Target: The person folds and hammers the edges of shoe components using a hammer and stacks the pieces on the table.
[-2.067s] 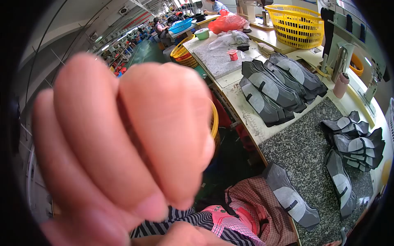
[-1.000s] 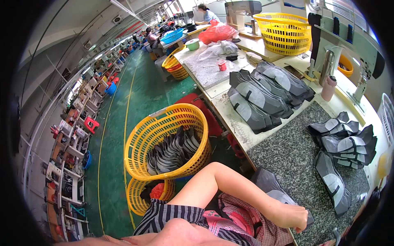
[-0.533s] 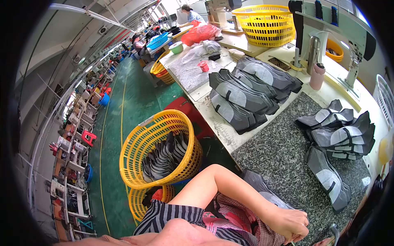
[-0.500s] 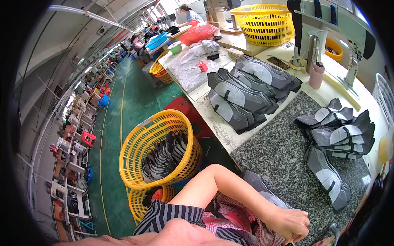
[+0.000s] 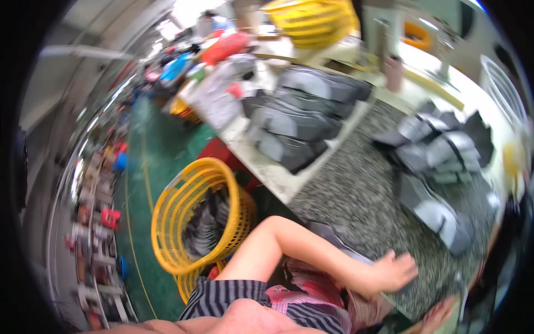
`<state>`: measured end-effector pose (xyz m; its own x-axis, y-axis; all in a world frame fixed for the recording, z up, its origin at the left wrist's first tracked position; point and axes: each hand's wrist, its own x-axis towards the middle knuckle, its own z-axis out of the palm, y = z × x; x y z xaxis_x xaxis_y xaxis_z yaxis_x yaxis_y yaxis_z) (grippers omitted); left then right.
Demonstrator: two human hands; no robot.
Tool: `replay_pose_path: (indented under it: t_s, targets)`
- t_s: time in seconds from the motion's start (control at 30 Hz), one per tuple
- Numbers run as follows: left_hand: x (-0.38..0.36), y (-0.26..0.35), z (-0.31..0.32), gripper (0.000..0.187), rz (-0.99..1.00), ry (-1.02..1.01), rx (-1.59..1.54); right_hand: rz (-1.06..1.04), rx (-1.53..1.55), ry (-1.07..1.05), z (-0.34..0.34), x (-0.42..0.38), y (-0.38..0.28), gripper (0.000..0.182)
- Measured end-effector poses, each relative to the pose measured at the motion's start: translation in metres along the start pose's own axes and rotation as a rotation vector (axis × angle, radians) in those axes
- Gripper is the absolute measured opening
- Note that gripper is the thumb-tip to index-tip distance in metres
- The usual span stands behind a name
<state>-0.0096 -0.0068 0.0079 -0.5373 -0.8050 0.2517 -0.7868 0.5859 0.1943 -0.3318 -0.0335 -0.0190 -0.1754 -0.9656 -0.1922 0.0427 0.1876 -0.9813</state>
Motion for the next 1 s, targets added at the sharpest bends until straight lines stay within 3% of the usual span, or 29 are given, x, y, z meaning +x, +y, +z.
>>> replay_pose_path:
  t_s: [0.03, 0.07, 0.1, 0.13, 0.2, 0.27, 0.37, 0.43, 0.47, 0.5, 0.57, 0.6, 0.7, 0.77, 0.83, 0.9, 0.97, 1.0]
  targets:
    - [0.007, -0.005, -0.031, 0.115, -0.054, -0.174, -0.167, 0.055, -0.008, 0.129, 0.011, -0.01, -0.004, 0.02]
    - [0.015, -0.01, -0.061, 0.127, -0.135, -0.339, -0.32, 0.013, -0.037, 0.109, 0.005, -0.014, 0.004, 0.024]
    - [0.012, -0.015, -0.072, 0.126, -0.184, -0.242, -0.484, -0.028, -0.065, 0.089, -0.002, -0.017, 0.014, 0.03]
    - [0.018, -0.018, -0.08, 0.12, -0.203, -0.26, -0.561, 0.018, -0.101, 0.213, 0.019, -0.034, -0.001, 0.027]
    - [0.008, -0.027, -0.059, 0.11, -0.117, -0.153, -0.586, 0.113, -0.081, 0.072, 0.045, -0.057, -0.051, 0.02]
    - [0.01, -0.033, -0.069, 0.095, -0.185, -0.324, -0.717, 0.098, -0.092, 0.004, 0.059, -0.074, -0.073, 0.027]
    - [0.016, -0.04, -0.074, 0.09, -0.18, -0.301, -0.952, 0.123, -0.072, -0.128, 0.064, -0.095, -0.092, 0.039]
    - [0.025, -0.036, -0.084, 0.086, -0.202, -0.361, -0.892, 0.106, -0.175, -0.253, 0.07, -0.109, -0.107, 0.05]
    - [0.028, -0.033, -0.086, 0.083, -0.247, -0.405, -0.814, 0.205, -0.287, -0.296, 0.073, -0.114, -0.117, 0.059]
    - [0.032, -0.032, -0.085, 0.083, -0.234, -0.412, -0.821, 0.205, -0.352, -0.398, 0.077, -0.112, -0.127, 0.051]
    - [0.038, -0.031, -0.082, 0.078, -0.221, -0.464, -0.855, -0.007, -0.482, -0.492, 0.083, -0.11, -0.119, 0.024]
    - [0.038, -0.03, -0.077, 0.077, -0.171, -0.376, -0.794, -0.057, -0.516, -0.532, 0.094, -0.106, -0.127, 0.02]
    - [0.041, -0.036, -0.087, 0.077, -0.236, -0.446, -0.697, 0.068, -0.64, -0.583, 0.105, -0.1, -0.129, 0.018]
    - [0.028, -0.04, -0.087, 0.069, -0.209, -0.357, -0.675, 0.071, -0.603, -0.581, 0.104, -0.097, -0.122, 0.019]
    - [0.019, -0.044, -0.094, 0.057, -0.366, -0.435, -0.787, 0.075, -0.563, -0.576, 0.101, -0.096, -0.114, 0.02]
    - [0.005, -0.045, -0.092, 0.046, -0.359, -0.388, -0.817, 0.054, -0.611, -0.573, 0.097, -0.097, -0.106, 0.023]
    - [-0.007, -0.043, -0.095, 0.038, -0.545, -0.341, -0.987, 0.061, -0.518, -0.589, 0.094, -0.096, -0.108, 0.028]
    - [-0.017, -0.044, -0.097, 0.028, -0.617, -0.206, -1.117, 0.068, -0.429, -0.599, 0.091, -0.095, -0.11, 0.033]
